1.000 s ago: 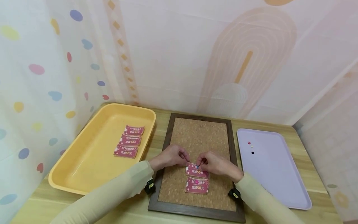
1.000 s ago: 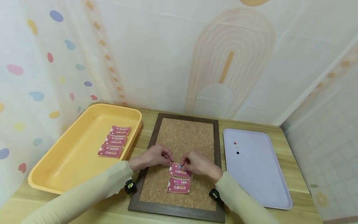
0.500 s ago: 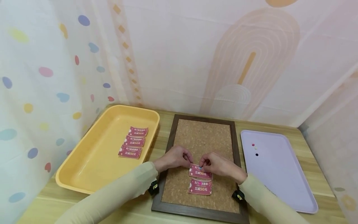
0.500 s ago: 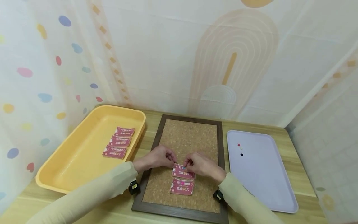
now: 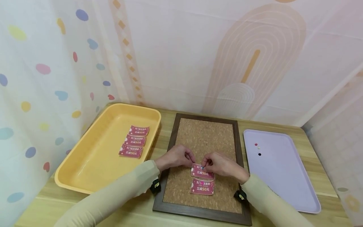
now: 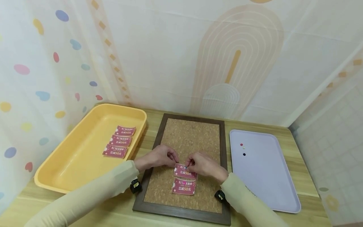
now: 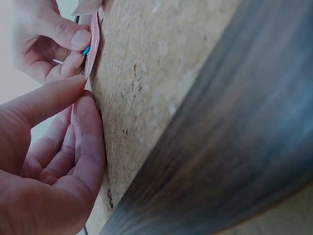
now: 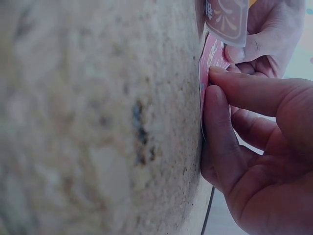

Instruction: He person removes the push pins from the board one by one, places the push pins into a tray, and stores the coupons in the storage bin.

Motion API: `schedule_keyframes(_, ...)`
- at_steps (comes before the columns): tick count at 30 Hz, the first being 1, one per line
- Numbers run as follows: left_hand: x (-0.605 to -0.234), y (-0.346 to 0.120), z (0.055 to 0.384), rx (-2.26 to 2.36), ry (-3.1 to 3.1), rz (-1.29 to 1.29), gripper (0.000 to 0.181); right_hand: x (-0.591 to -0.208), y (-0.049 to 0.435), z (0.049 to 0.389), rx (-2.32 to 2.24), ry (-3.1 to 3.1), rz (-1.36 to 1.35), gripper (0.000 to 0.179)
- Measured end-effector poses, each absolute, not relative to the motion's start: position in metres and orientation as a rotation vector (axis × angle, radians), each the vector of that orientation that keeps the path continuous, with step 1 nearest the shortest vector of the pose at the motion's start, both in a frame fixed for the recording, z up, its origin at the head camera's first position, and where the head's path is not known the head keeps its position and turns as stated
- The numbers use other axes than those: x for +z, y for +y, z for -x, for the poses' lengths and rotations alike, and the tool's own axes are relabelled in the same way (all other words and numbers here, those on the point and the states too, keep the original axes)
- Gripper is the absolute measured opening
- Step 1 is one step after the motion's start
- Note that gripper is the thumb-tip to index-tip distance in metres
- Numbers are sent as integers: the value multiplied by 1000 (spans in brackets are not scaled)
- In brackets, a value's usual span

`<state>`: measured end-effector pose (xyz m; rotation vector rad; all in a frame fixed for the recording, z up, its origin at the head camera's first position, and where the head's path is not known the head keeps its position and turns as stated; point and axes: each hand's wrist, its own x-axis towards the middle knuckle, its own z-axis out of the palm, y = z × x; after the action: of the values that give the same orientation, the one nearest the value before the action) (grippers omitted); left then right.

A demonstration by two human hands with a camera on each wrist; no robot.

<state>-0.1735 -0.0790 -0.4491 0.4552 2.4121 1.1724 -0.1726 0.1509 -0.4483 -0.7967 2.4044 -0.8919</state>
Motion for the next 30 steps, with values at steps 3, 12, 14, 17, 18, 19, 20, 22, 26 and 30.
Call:
schedule_keyframes(3,-449,-79,173,1164,2403,-455,8,-449,151,172,-890,2399,797,9)
schedule_keyframes(12,-449,-80,172,1175,2421,-512,7,-448,150,172,-875,2411,801,10)
schedule_keyframes(14,-449,-79,172,1163,2442,-524,7,-447,150,172,-869,2417,804,11)
schedule_keyframes(17,-449,-78,171,1143,2477,-528,7,-446,150,173,-869,2413,804,11)
schedule_keyframes(18,-449,-78,171,1138,2485,-526,7,-446,150,173,-868,2414,808,11)
schedule_keyframes(19,-449,-78,171,1135,2493,-526,7,-446,149,174,-869,2411,811,12)
schedule_keyframes(20,-449,-78,171,1132,2498,-520,7,-446,150,173,-872,2407,817,12)
schedule_keyframes(22,-449,-77,170,1125,2500,-506,7,-446,150,173,-875,2398,828,11)
schedule_keyframes(26,-448,-76,169,1112,2512,-490,6,-445,150,173,-872,2391,833,11)
schedule_keyframes(30,-448,-76,168,1111,2519,-496,6,-444,150,173,-866,2387,831,12)
